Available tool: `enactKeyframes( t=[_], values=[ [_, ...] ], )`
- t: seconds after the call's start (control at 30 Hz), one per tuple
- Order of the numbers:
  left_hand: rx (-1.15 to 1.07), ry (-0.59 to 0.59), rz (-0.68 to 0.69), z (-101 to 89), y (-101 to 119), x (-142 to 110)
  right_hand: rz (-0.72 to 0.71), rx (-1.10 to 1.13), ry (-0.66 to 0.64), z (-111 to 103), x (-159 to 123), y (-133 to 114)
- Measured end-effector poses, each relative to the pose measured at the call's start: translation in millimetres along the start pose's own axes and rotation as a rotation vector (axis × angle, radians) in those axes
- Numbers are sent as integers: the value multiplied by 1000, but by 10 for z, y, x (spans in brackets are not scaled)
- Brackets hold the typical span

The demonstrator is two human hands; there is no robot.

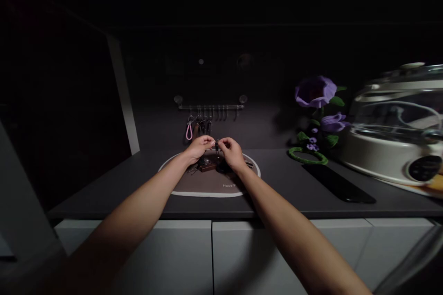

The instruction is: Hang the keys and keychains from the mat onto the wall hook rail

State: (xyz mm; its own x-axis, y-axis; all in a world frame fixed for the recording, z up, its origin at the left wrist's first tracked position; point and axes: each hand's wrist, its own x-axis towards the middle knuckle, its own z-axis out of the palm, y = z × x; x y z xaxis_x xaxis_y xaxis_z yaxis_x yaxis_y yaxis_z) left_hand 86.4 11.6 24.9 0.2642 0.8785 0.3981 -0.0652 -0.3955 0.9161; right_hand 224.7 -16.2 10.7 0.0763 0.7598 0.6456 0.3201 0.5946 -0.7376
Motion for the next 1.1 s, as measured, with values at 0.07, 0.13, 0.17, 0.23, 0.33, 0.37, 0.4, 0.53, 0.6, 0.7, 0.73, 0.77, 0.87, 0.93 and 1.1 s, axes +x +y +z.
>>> enactKeyframes(
  t=[0.07,0.13,0.17,0.23,0.33,0.37,0.4,0.53,0.6,0.7,0.73,0.77,0.87,0.93,1.1],
  values=[
    [33,7,17,9,12,-14,-2,-4,4,2,8,10],
    [78,19,42,13,29,-27,-6,-25,10,3,17,13],
    [101,27,54,12,38,-32,-10,-39,12,4,22,10],
    [131,46,79,7,53,-32,-26,-69,12,4,38,-4],
    [139,92,114,-7,62,-12,-51,-113,12,6,94,-30],
    [139,118,120,-13,60,-2,-54,-127,13,7,124,-36],
    [140,149,118,-20,57,9,-54,-139,15,10,161,-37],
    [162,269,51,-56,33,48,-36,-115,21,51,363,-21],
    [177,309,19,-78,24,61,12,-30,41,90,474,-20],
    [169,341,-26,-114,13,79,127,126,79,159,618,-61],
    [167,346,-37,-128,9,86,158,165,94,182,660,-85],
    [172,350,-45,-143,5,93,185,195,109,204,699,-109],
    [240,359,-41,-194,-8,116,245,259,155,266,810,-173],
    [302,363,-33,-228,-14,130,267,291,177,306,883,-196],
    [356,374,-11,-282,-24,155,285,271,227,420,1068,-194]
  ],
)
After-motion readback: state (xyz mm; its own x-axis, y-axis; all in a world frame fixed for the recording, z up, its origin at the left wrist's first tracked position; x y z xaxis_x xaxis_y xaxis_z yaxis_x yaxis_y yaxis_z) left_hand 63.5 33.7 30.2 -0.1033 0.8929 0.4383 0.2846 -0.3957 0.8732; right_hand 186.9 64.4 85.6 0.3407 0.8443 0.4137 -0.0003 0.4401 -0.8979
